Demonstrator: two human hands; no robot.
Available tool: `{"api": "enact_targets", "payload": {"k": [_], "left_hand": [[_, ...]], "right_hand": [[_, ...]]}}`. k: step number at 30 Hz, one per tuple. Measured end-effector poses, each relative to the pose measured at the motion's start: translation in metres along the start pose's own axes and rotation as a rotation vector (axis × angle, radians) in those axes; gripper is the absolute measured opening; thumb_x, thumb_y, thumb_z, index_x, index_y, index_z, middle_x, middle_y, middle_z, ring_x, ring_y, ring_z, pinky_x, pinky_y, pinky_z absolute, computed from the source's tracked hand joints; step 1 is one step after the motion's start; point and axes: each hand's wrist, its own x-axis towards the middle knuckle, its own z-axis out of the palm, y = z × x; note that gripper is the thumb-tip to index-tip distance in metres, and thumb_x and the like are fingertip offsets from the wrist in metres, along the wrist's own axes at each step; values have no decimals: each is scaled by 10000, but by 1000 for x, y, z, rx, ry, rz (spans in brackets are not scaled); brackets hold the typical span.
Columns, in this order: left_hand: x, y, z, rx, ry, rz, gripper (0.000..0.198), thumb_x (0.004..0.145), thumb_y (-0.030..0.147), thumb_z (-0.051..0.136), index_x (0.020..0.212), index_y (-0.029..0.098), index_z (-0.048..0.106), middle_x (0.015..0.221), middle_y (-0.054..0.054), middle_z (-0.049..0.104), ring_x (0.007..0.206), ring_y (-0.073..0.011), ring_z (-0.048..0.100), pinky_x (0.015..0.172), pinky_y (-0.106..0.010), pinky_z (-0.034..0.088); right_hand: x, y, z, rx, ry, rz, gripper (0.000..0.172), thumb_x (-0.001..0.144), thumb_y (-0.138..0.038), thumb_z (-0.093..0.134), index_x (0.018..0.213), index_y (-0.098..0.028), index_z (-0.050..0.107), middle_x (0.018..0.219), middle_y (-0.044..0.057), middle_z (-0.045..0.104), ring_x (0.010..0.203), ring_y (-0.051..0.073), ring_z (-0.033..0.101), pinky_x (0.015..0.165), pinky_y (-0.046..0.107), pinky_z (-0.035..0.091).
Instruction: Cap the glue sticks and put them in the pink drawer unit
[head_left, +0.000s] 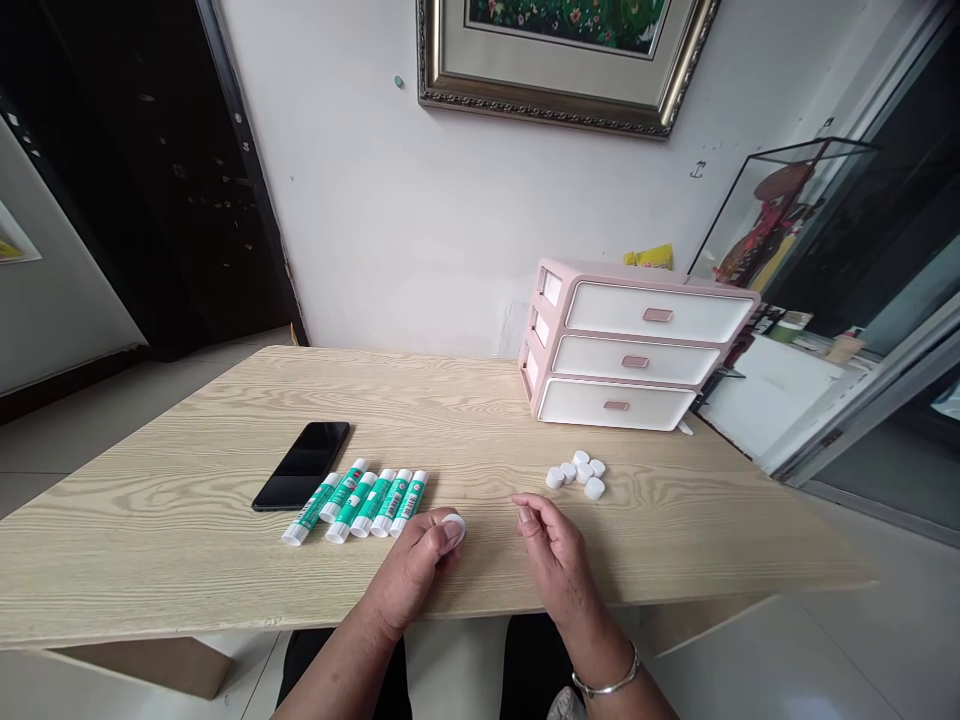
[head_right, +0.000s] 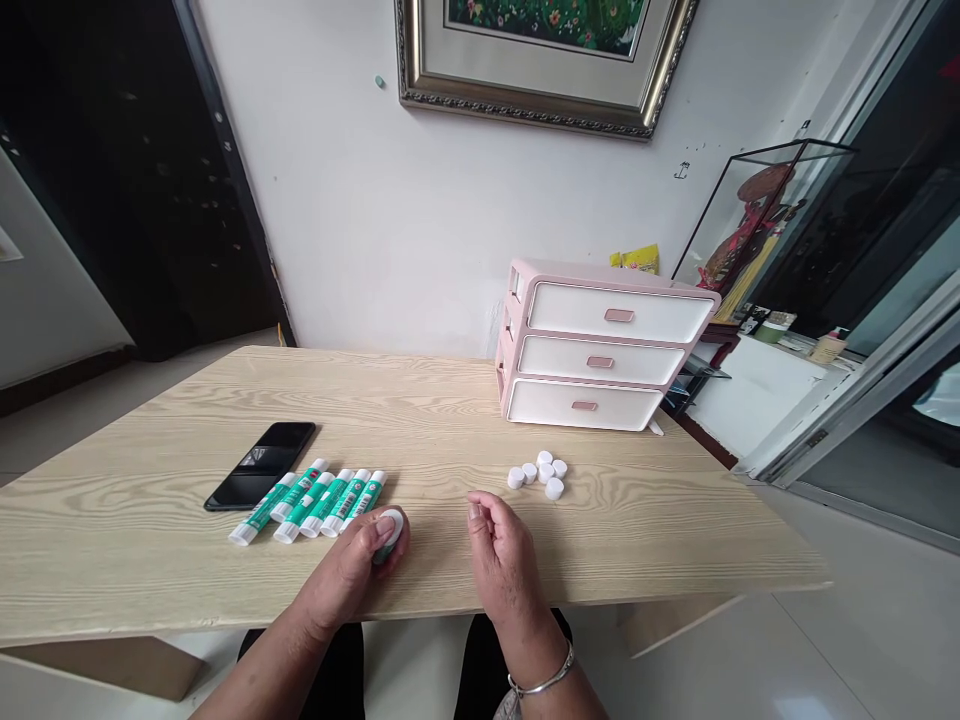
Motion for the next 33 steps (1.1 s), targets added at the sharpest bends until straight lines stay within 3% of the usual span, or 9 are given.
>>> {"api": "enact_targets", "payload": {"k": [5,8,10,13,17,23,27,33], "left_hand": [[3,0,7,170,63,-25,470,997,603,423,759,210,526,683,33,496,657,-146,446,647,-290,349],[6,-2,13,265,120,-2,420,984,586,479,1023,201,642,830,-3,634,770,-183,557,716,-299,416],[9,-4,16,297,160,11,453,987,558,480,1232,206,627,1033,-52,700,936,-220,619,835,-324,461],[15,-9,19,355,207,-20,502,999,499,457,1379,189,565,1283,-116,675,1176,-256,609,1017,-367,444],[25,-10,24,522,224,-91,523,1020,412,410,1463,148,492,1450,-153,591,1331,-264,554,1104,-365,408],[46,3,39,796,187,-92,427,1007,238,386,1401,159,531,1370,-165,623,1191,-270,645,997,-349,471],[60,6,48,905,128,-92,342,975,212,445,1280,235,598,1248,-112,666,971,-251,707,845,-333,505],[75,11,58,997,70,-101,319,958,229,495,1252,235,618,1158,-105,679,911,-256,721,755,-314,502]], "right_hand": [[12,12,-9,-305,142,-119,285,1019,-365,512,1203,-215,669,1154,113,710,1022,249,664,889,377,535],[23,17,-20,-536,146,-222,320,1008,-283,499,1287,-202,633,1243,137,669,1147,279,633,967,429,527],[31,21,-27,-669,141,-275,362,1006,-223,470,1336,-186,612,1314,146,636,1224,287,601,1024,445,508],[41,29,-34,-831,84,-300,401,994,-139,430,1347,-166,619,1376,147,614,1235,277,607,1029,422,515],[48,40,-35,-938,20,-319,407,972,-82,438,1307,-160,657,1351,138,642,1245,276,603,1061,411,496],[48,41,-31,-858,43,-305,363,959,-73,448,1222,-171,680,1225,128,669,1130,262,644,969,393,541],[47,40,-32,-777,64,-320,347,937,-70,455,1178,-167,685,1175,130,661,1105,266,639,965,410,543],[46,40,-34,-744,67,-314,325,927,-90,468,1158,-169,682,1180,138,646,1094,267,633,957,412,540]]}}
